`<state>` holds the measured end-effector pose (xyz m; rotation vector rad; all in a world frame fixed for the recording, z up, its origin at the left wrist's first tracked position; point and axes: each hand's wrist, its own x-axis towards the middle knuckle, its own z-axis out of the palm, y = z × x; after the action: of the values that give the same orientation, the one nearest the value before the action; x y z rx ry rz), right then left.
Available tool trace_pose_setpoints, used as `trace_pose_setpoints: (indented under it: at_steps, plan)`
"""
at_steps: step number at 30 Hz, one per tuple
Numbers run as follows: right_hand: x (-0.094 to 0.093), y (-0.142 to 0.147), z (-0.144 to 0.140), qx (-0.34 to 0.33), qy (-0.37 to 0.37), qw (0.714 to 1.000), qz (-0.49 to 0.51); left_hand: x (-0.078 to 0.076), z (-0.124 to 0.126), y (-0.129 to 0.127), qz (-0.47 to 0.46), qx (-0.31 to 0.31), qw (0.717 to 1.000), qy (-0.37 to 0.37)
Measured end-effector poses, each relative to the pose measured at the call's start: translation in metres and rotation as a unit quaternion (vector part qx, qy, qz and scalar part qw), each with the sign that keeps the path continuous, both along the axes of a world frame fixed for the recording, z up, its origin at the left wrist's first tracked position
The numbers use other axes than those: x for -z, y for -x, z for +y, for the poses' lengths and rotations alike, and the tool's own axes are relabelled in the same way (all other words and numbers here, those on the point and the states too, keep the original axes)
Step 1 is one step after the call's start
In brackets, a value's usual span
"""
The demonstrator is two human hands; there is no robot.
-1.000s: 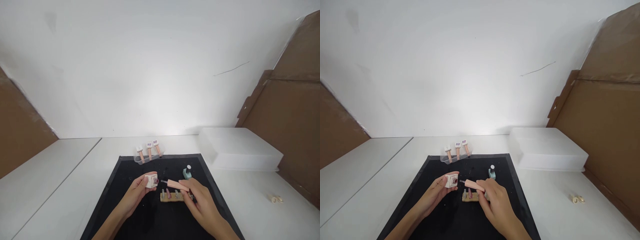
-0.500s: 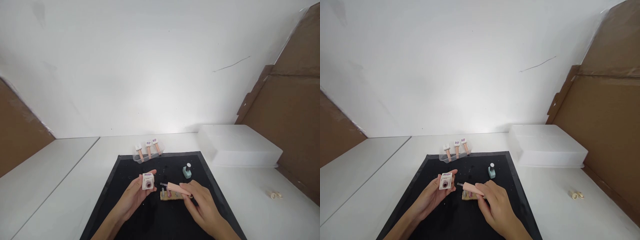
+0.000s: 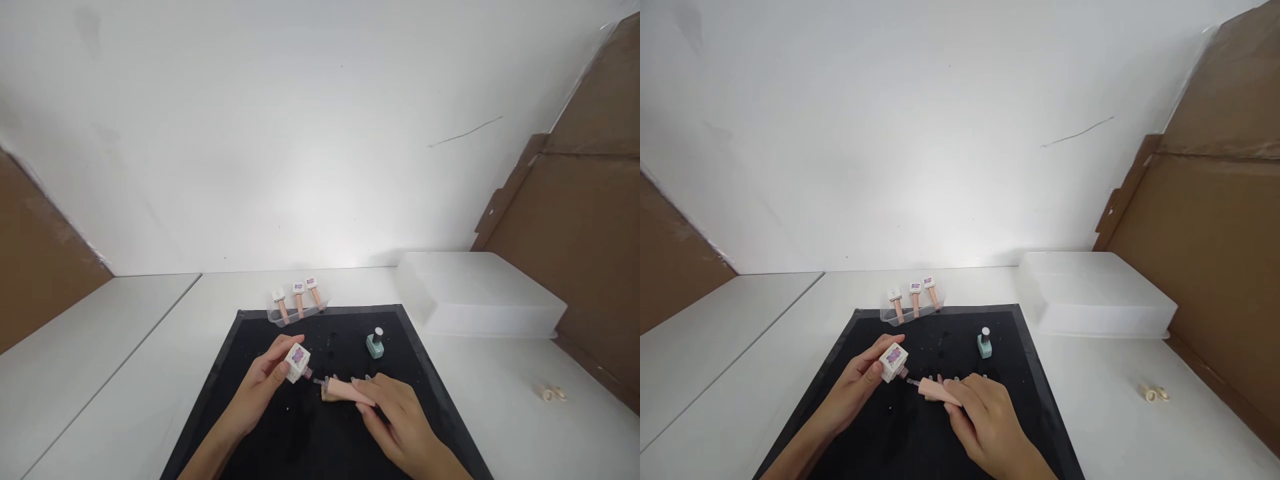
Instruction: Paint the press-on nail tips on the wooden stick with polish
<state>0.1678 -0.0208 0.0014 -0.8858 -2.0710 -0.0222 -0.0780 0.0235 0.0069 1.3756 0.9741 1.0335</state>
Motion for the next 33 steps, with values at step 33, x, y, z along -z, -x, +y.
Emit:
trace_pose_setpoints:
  at_steps: [33]
  plan:
    - [0.005, -0.005, 0.001, 0.03, 0.032, 0.992, 0.121, -0.003, -0.007, -0.009, -0.124, -0.015, 0.989, 0.084]
